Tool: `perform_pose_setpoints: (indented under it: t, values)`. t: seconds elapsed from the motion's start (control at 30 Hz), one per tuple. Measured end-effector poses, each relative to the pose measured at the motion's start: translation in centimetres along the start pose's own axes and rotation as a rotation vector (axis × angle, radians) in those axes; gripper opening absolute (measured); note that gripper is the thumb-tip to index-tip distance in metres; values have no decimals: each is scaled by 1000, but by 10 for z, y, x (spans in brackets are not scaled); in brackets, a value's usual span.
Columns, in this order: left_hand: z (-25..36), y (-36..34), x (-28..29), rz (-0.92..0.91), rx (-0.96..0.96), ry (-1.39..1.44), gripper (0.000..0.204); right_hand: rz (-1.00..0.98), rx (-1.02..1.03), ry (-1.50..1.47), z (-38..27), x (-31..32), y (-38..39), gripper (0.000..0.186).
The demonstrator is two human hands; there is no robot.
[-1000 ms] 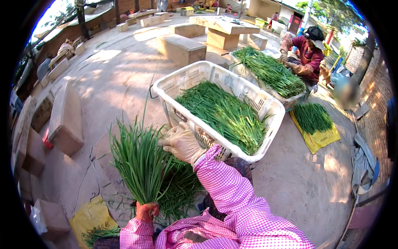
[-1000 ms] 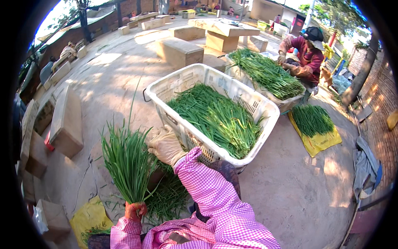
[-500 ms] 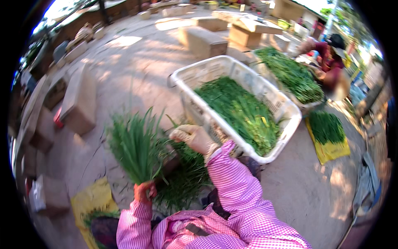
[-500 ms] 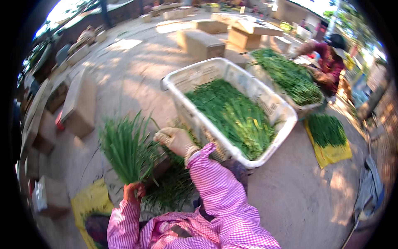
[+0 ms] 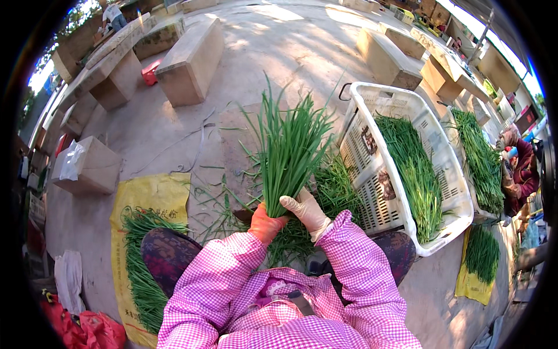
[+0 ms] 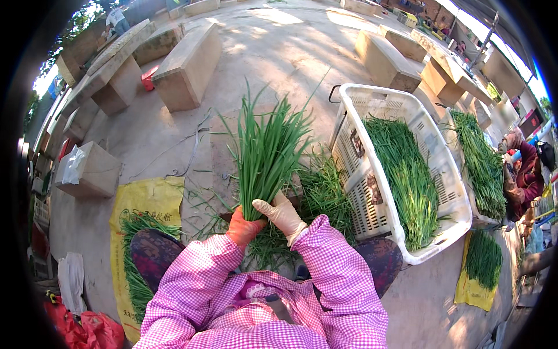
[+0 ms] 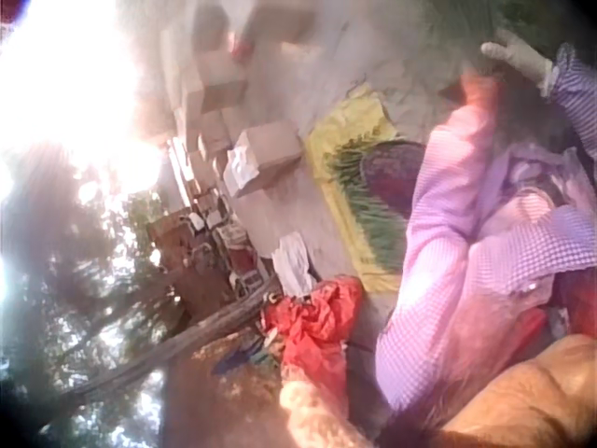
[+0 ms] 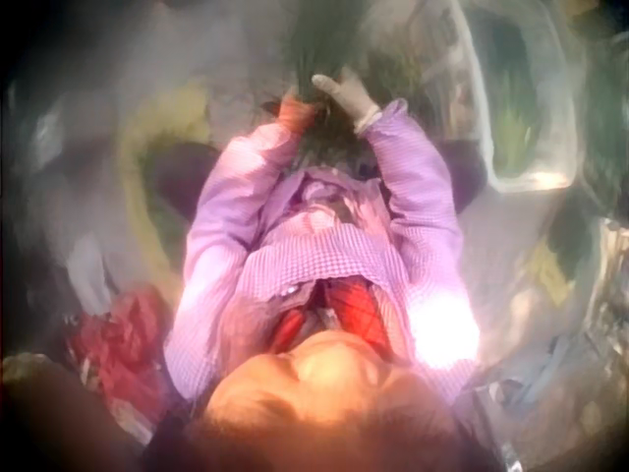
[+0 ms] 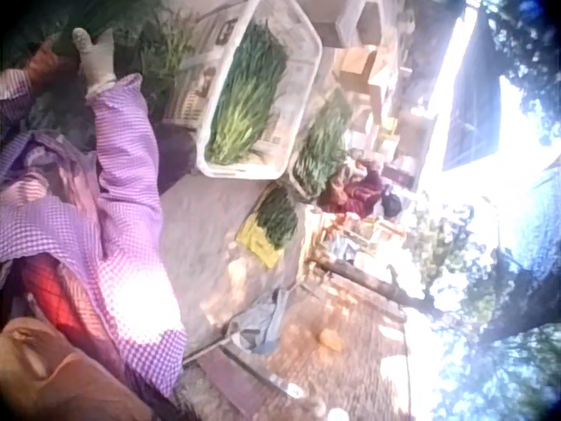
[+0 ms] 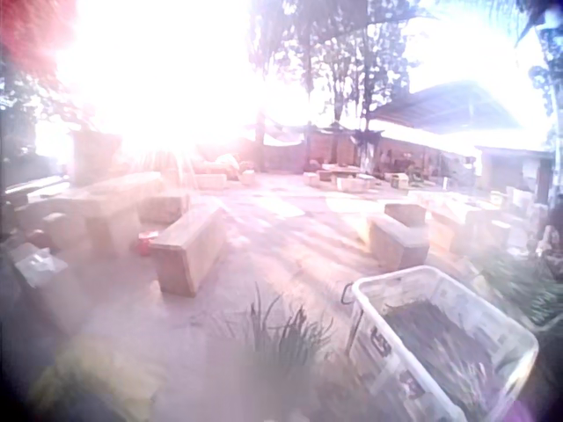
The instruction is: The person prepares green onions by hand, peeling away dry or damaged layers from individual stalks and collecting them into neat bundles before placing them into a white plastic crate.
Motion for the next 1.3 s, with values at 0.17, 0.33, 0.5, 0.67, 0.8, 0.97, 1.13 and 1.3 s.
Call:
perform_pose_setpoints:
  t: [0.17,0.33,0.5,0.67,0.8,0.97,1.13,1.3]
  values:
    - [0,13,-17,-57,60,-554,74,277,72,-228,-10,17,3,47]
    - [-4,13,-29,-273,-145,-444,88,517,66,-360,-8,28,7,23]
    - [14,14,-17,-587,-31,385,79,442,123,-496,-35,5,11,25]
    - [13,33,-31,-786,252,553,50,330,96,-412,-30,3,8,34]
    - [15,38,-32,-721,303,634,33,234,-65,-194,-35,8,6,57]
    - [-4,27,-17,-538,314,653,29,563,262,4,-85,54,11,41]
    - [-14,26,-9,-487,335,752,19,474,449,166,-108,46,16,22]
    - [-9,32,-10,-492,364,674,16,304,247,370,-78,16,13,18]
Point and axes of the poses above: each hand's wrist, its own y-axis away from the middle knuckle, its own x-axis out of the back of the hand, z = x × y, the point moved 5 cm from there along -y, towards the middle knuckle, and after that the axes turned 8 degrees about -y, right-handed, at the moved point
